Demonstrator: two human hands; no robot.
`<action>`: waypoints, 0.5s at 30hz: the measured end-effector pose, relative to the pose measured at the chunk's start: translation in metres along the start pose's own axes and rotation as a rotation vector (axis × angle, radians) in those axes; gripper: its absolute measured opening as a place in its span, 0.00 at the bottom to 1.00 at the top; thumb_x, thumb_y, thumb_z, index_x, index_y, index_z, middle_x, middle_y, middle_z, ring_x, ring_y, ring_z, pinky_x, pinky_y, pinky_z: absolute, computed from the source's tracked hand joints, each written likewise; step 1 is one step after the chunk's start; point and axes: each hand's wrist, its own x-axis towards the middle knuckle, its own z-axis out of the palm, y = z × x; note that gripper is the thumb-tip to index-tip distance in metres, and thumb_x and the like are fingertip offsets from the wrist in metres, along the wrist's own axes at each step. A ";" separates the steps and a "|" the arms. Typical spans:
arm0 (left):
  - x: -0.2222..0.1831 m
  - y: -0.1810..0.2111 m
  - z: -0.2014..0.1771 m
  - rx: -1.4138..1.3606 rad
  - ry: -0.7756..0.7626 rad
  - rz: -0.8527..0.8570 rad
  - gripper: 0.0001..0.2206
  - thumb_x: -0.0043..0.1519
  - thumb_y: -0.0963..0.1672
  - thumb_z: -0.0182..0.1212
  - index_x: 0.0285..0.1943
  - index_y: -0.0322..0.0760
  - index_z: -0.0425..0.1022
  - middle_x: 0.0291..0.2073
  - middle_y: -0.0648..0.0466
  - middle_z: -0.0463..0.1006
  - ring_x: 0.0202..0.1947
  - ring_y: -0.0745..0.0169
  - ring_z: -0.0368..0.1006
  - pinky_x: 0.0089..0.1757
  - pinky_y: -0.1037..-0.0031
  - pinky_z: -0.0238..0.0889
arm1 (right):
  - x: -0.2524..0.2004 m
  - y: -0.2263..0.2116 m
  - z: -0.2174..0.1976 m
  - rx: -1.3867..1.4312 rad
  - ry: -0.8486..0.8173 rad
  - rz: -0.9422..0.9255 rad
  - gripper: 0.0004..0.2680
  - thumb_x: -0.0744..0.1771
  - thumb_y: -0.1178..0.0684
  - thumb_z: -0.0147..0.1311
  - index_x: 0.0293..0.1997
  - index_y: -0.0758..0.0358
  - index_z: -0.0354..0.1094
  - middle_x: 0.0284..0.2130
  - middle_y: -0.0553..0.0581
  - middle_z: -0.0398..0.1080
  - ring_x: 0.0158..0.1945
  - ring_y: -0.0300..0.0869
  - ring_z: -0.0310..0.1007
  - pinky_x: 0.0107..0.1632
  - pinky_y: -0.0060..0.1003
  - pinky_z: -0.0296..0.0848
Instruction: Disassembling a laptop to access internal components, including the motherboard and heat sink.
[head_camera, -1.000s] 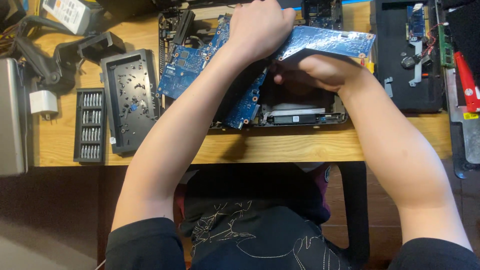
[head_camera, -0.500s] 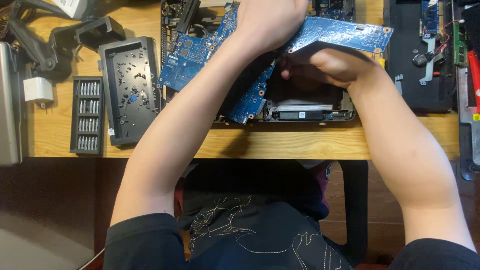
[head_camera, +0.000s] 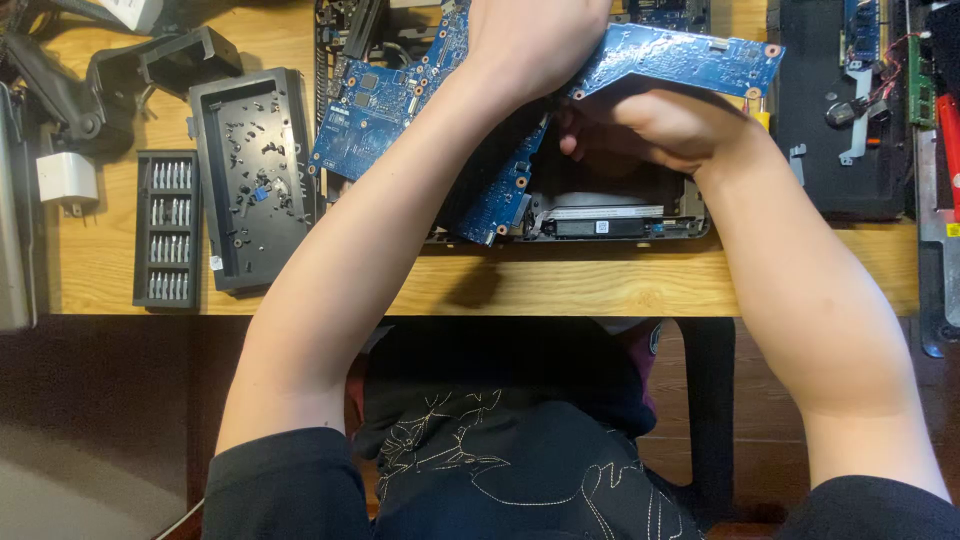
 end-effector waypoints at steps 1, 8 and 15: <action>0.000 0.001 -0.002 -0.007 0.003 -0.013 0.15 0.61 0.49 0.53 0.29 0.41 0.83 0.18 0.46 0.80 0.19 0.45 0.78 0.24 0.55 0.70 | 0.001 0.000 -0.001 0.010 -0.023 -0.002 0.11 0.72 0.52 0.48 0.55 0.68 0.70 0.45 0.57 0.75 0.49 0.42 0.75 0.55 0.39 0.73; 0.001 0.004 -0.004 -0.002 0.039 0.002 0.17 0.63 0.51 0.53 0.29 0.42 0.83 0.19 0.45 0.80 0.20 0.42 0.77 0.24 0.54 0.70 | 0.005 0.009 -0.007 0.058 -0.071 0.021 0.11 0.72 0.51 0.46 0.55 0.66 0.70 0.44 0.56 0.74 0.48 0.42 0.74 0.53 0.39 0.72; -0.004 0.010 -0.012 -0.034 0.072 0.022 0.17 0.62 0.51 0.54 0.30 0.37 0.82 0.21 0.42 0.80 0.23 0.39 0.78 0.29 0.52 0.70 | 0.003 0.007 -0.006 -0.029 -0.119 0.013 0.11 0.71 0.52 0.48 0.54 0.69 0.71 0.45 0.56 0.74 0.50 0.41 0.73 0.56 0.37 0.71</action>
